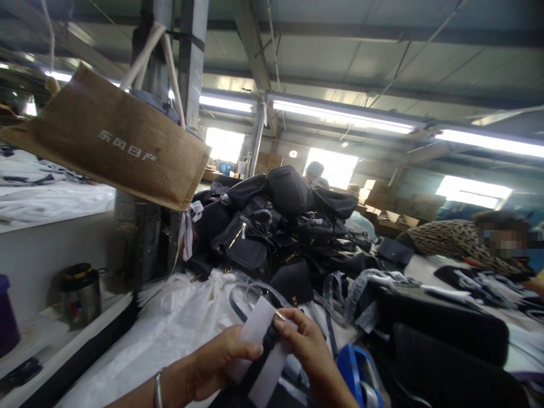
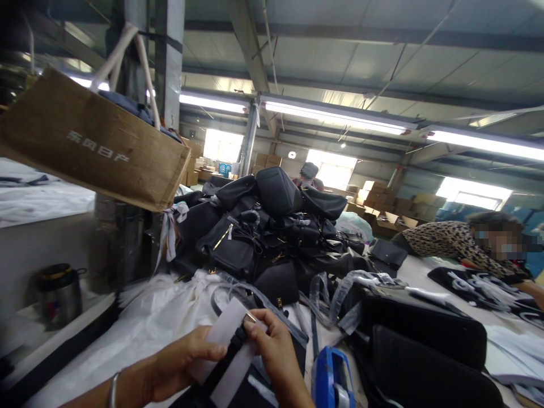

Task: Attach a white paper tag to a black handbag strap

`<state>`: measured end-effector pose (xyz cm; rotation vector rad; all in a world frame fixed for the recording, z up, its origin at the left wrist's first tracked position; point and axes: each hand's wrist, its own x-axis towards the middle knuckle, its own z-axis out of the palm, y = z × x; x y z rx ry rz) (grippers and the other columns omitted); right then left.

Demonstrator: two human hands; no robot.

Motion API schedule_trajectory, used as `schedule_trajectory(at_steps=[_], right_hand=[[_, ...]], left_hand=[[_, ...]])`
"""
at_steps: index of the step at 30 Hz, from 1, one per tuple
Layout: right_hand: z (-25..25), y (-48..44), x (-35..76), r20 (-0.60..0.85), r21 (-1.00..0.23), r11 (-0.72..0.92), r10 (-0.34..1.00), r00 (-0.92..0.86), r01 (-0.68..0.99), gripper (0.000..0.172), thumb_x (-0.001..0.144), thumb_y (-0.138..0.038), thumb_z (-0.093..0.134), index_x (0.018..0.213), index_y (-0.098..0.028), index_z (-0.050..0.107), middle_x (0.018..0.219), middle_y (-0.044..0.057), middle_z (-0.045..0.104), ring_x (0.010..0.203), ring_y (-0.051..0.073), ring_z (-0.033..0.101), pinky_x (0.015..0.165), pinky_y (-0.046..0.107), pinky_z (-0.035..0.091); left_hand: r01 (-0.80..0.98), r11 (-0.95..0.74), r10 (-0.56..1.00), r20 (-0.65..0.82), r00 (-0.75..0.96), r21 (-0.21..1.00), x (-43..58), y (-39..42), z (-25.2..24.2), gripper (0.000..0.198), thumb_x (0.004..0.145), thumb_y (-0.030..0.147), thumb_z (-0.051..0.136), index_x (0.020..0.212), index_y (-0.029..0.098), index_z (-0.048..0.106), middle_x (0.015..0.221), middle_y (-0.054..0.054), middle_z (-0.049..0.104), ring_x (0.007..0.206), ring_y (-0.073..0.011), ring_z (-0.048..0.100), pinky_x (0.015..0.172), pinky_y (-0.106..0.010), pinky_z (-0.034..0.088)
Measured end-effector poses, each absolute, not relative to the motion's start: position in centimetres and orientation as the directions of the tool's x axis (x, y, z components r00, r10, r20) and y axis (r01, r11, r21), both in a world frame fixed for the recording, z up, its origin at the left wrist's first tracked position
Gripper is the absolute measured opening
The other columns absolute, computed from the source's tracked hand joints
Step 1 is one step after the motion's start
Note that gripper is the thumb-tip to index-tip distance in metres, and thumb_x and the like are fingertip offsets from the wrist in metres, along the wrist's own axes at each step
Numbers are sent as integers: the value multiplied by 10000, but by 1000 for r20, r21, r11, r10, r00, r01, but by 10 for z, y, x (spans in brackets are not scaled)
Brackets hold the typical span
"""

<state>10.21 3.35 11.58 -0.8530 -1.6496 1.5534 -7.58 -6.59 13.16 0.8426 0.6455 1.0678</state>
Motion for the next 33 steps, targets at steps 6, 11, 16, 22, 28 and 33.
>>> schedule_trajectory(at_steps=[6,11,16,22,28,33], right_hand=[[127,30,101,89,-980,167,857,-508,109,356,797,-477,676,943,-153,664,699,3,620,578,131,521,506,233,393],[131,26,100,127,-941,254,878,-462,225,296,825,-450,631,928,-175,665,640,-14,601,519,133,510,473,244,411],[127,27,102,114,-957,221,882,-457,188,290,816,-443,644,935,-180,667,648,-9,616,549,150,549,489,248,432],[127,27,104,106,-954,218,887,-449,205,281,809,-439,649,920,-182,675,645,-9,621,554,152,554,506,252,428],[129,24,102,116,-955,224,886,-449,195,273,812,-434,649,914,-181,671,663,-8,623,568,150,554,518,249,419],[129,24,101,107,-963,202,895,-433,179,282,798,-448,658,890,-182,665,653,-13,605,554,140,521,501,241,384]], left_hand=[[-449,155,976,-65,208,880,-58,-68,130,363,801,306,702,1099,100,691,868,-104,718,765,-202,640,730,-287,456],[-373,107,993,-78,93,922,-49,-66,128,345,811,338,691,1081,123,698,849,-71,714,738,-170,613,666,-242,431],[-328,90,996,-87,22,940,-46,-61,124,339,774,320,714,1044,116,709,812,-61,713,698,-165,599,645,-240,416],[-326,94,996,-91,24,941,-46,-59,122,388,734,371,740,1021,111,719,823,-75,717,770,-216,626,684,-268,425],[-288,81,997,-79,17,954,-47,-58,118,395,766,393,705,1030,99,711,794,-75,711,759,-214,620,661,-262,404],[-271,77,996,-84,-12,959,-46,-57,114,398,761,410,696,1004,96,711,778,-68,700,758,-223,623,663,-271,405]])
